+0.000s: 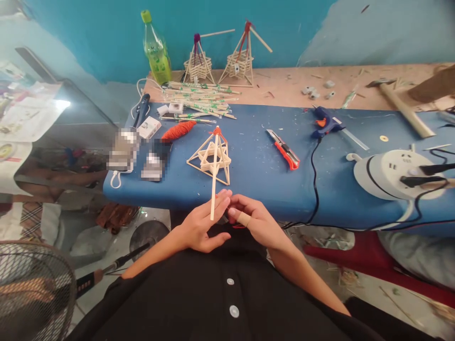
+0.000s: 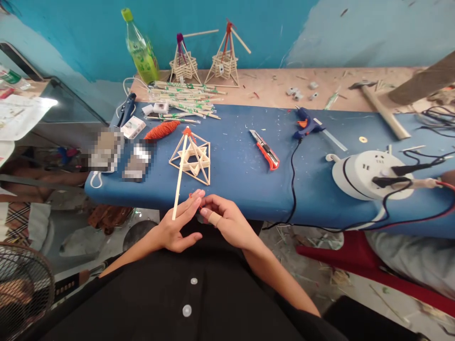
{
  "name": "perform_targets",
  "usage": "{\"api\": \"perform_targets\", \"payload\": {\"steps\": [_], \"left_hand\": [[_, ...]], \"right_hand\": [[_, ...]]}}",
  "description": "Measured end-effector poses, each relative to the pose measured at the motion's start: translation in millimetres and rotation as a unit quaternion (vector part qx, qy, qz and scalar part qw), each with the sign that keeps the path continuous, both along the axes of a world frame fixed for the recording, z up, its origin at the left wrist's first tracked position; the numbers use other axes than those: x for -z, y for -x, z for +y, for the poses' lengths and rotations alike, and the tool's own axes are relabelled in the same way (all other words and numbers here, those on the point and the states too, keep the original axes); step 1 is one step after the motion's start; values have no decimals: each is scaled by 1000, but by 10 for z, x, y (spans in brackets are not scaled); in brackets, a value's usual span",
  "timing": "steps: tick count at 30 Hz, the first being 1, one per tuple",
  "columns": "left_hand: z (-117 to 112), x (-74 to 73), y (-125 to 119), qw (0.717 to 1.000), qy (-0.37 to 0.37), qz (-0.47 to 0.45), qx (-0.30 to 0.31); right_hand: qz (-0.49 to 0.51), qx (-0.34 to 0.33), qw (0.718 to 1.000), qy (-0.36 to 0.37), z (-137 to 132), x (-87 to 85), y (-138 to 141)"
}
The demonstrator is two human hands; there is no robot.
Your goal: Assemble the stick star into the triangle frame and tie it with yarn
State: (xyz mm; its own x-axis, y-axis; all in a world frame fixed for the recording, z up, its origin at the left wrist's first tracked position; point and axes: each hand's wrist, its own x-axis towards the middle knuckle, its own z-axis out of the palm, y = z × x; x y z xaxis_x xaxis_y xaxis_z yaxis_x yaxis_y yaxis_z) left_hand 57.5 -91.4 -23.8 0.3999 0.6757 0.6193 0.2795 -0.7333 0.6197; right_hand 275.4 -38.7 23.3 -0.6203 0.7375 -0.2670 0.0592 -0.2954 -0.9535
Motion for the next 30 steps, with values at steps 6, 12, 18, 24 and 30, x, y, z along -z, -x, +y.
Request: {"api": "perform_targets", "payload": {"steps": [6,12,18,24,30], "left_hand": [[35,-72,2,1000,5,16,-10],[95,-173,70,977,-22,-29,-212],[242,-330,173,935,123,-156,-292],[442,-498,261,883,236,-265,-306],[426,-552,261,834,444,-278,-175]], "right_hand": [[-63,15,994,-93,195,-156,-112],[-180,281,890,-309,622,-322,-163],[-211,326,842,-375,974,-451,44],[-108,439,776,-439,1186,-614,198],[18,351,873,-338,846,-678,105]]}}
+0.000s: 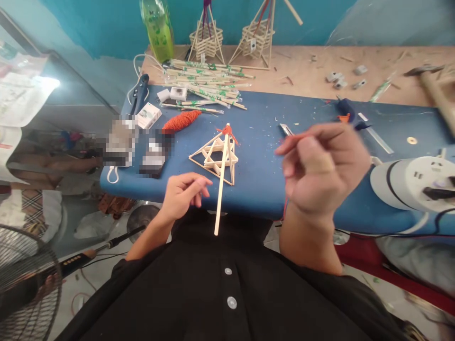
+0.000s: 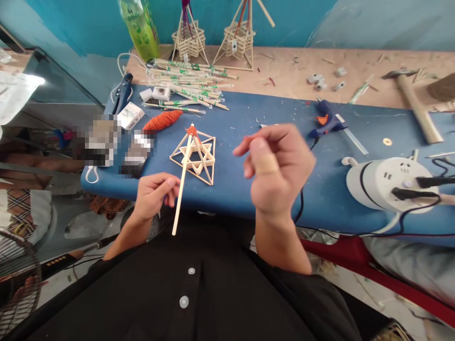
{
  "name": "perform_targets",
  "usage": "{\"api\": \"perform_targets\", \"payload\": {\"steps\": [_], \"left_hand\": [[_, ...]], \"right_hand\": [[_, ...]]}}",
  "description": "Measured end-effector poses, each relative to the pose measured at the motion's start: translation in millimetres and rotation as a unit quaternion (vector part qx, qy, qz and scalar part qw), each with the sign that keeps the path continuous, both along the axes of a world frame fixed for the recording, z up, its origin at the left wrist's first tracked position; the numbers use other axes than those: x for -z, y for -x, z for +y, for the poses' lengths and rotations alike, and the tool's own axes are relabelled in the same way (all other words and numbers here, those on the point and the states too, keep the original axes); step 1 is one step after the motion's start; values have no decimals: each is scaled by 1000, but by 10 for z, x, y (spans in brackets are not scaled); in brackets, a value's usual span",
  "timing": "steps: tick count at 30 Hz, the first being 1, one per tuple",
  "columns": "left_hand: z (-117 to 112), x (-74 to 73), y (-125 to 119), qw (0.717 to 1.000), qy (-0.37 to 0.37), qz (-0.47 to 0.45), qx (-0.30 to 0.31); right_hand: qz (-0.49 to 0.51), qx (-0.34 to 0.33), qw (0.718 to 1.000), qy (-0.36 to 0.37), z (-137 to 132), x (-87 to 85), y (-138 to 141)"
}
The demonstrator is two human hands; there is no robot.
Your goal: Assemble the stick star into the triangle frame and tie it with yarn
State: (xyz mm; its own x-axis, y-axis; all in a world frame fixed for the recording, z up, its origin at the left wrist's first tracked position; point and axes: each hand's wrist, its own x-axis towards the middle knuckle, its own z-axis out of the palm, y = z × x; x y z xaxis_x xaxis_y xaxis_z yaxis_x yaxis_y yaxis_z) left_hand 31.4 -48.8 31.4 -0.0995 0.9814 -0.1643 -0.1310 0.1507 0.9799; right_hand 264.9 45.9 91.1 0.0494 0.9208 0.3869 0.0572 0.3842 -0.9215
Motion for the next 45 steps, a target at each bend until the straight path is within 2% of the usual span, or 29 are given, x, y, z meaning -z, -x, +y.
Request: {"api": "perform_targets", "payload": {"steps": [2,4,6,8,9,12,15,17,19,24,26,28,29,32,35,38,40,42,45], "left_hand": [[-38,18,-104,984,90,-89,128],[-62,47,-253,954,143,-166,204],[-58,76,-405,942,163,-198,218],[-33,96,-524,944,167,-191,212],[-16,104,-565,948,163,-178,206],[17,126,-634,967,111,-105,205],[-1,164,-666,969,-3,2,248],[-35,200,-687,956,-73,76,276],[-73,237,-706,946,-112,129,276],[-140,237,-679,947,-136,159,243],[-146,191,-619,958,-131,161,198],[-129,132,-534,972,-114,160,127],[-106,103,-485,980,-101,151,87],[22,30,-344,995,-55,77,-14],[206,-10,-257,998,-26,17,-63],[368,-23,-251,998,13,-10,-68],[445,-22,-279,998,37,-23,-55],[499,-14,-313,998,47,-35,-37],[558,4,-342,997,50,-47,-22]], "right_hand": [[-57,-52,997,20,-262,67,-65],[-157,-175,972,9,-498,168,-151],[-224,-292,930,-23,-659,289,-249],[-265,-351,898,-21,-741,412,-348],[-278,-358,891,2,-759,470,-393],[-252,-313,908,122,-760,612,-488],[-109,-228,935,250,-740,679,-483],[-19,-186,927,325,-728,675,-418],[31,-164,915,367,-706,638,-323],[56,-181,922,338,-534,468,-131],[-16,-182,939,293,-397,382,-105],[-146,-153,952,221,-226,302,-91],[-219,-131,950,181,-132,267,-81],[-399,-93,907,93,143,189,-20],[-533,-126,834,67,351,108,86],[-621,-191,757,64,462,-11,183],[-653,-226,721,50,497,-89,216],[-672,-249,697,29,518,-143,218],[-680,-261,685,5,536,-170,188]]}}
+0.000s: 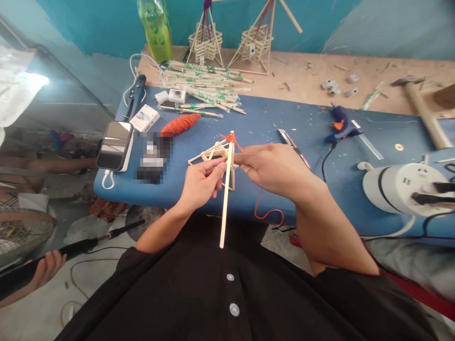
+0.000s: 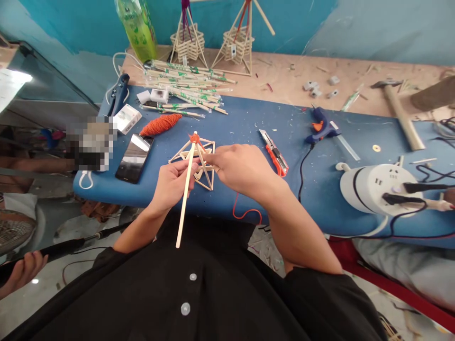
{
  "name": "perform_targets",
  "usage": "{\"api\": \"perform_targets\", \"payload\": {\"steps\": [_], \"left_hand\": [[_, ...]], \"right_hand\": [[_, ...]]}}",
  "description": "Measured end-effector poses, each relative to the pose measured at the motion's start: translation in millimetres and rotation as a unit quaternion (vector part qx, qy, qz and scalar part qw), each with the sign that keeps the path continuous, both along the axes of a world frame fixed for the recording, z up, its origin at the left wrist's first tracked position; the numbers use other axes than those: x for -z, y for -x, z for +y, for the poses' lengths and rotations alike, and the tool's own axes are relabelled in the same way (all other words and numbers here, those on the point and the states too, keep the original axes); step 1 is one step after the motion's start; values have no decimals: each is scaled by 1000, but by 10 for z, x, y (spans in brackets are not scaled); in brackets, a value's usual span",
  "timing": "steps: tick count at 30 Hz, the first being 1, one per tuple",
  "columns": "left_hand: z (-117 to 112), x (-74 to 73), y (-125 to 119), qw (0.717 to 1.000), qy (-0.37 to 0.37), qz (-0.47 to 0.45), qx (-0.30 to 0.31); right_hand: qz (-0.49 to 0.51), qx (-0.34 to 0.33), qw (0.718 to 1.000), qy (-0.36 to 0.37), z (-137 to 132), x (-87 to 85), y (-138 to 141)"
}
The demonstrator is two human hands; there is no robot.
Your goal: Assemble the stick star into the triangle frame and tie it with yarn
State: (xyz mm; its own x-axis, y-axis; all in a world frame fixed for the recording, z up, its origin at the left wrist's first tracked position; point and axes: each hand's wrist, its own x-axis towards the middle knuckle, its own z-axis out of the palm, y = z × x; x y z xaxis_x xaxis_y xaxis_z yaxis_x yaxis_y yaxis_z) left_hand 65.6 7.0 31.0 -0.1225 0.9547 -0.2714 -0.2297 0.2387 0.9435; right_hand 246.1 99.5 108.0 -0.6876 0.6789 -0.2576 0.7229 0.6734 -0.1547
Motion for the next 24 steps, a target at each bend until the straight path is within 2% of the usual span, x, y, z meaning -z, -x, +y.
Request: {"api": "perform_targets", "payload": {"steps": [6,11,15,19,24], "left_hand": [[62,-4,12,1000,10,26,-12],[39,-41,-11,999,-13,41,-9],[-33,-85,28,994,-49,78,-49],[-113,-197,166,985,-111,108,-82],[-69,-351,350,959,-209,157,-108]], "right_hand": [[53,-6,998,-15,-2,44,-50],[105,-4,994,-11,2,99,-40],[159,-9,987,7,56,123,-79],[271,-7,961,59,124,65,-179],[373,61,922,89,147,-100,-249]]}}
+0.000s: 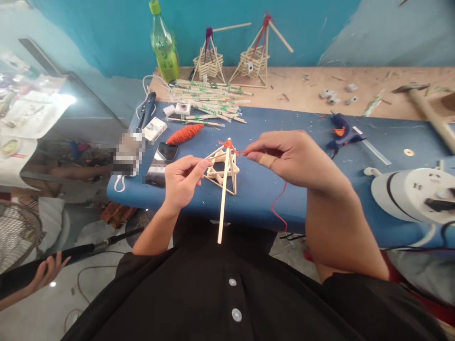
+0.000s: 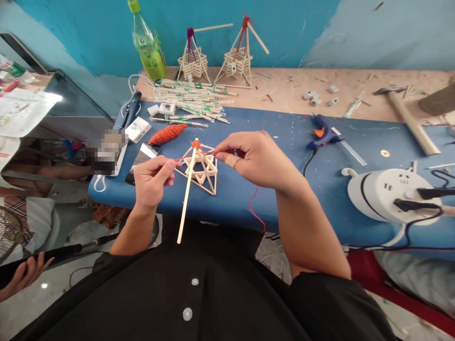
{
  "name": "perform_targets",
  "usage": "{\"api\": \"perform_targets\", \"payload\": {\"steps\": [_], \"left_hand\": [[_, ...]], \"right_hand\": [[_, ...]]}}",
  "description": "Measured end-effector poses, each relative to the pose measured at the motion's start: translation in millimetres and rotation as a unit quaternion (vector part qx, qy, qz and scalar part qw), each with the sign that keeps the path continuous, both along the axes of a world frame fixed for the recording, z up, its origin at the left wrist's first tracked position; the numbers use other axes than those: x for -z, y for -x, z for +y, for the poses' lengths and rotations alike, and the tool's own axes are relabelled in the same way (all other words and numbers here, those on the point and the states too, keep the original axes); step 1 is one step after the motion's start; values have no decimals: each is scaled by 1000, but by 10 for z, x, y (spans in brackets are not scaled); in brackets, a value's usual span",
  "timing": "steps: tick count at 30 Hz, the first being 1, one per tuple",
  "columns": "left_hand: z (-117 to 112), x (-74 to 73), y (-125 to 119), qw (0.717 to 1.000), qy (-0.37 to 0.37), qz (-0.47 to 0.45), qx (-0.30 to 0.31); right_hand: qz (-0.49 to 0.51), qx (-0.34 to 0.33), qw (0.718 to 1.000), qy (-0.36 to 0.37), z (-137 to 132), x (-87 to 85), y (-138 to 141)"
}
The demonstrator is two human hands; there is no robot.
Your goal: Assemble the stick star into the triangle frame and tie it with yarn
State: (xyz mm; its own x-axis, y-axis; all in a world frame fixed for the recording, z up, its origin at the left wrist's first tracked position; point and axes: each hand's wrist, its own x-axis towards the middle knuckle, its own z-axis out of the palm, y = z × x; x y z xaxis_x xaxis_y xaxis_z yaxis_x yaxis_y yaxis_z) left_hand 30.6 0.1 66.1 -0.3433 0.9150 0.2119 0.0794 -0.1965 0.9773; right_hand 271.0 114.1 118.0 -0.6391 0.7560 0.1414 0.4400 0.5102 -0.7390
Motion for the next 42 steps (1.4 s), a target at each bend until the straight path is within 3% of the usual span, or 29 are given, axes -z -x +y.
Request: {"api": "perform_targets", "payload": {"steps": [5,12,16,22,26,33,42], "left_hand": [[229,-28,133,993,-105,47,-4],[442,-154,113,992,-107,-1,66],[524,-207,25,992,-91,4,82],[654,-138,57,989,-67,-43,128],[743,-138,95,991,-20,-30,127],[815,-240,74,987,18,10,160],[869,-381,56,976,34,78,201]], "right_hand": [[45,48,998,5,51,-78,72],[109,59,992,28,133,-68,221],[142,52,987,46,131,-81,302],[192,27,975,113,147,-50,382],[194,29,970,140,181,9,419],[202,51,970,123,244,141,447],[287,29,945,155,192,155,438]]}}
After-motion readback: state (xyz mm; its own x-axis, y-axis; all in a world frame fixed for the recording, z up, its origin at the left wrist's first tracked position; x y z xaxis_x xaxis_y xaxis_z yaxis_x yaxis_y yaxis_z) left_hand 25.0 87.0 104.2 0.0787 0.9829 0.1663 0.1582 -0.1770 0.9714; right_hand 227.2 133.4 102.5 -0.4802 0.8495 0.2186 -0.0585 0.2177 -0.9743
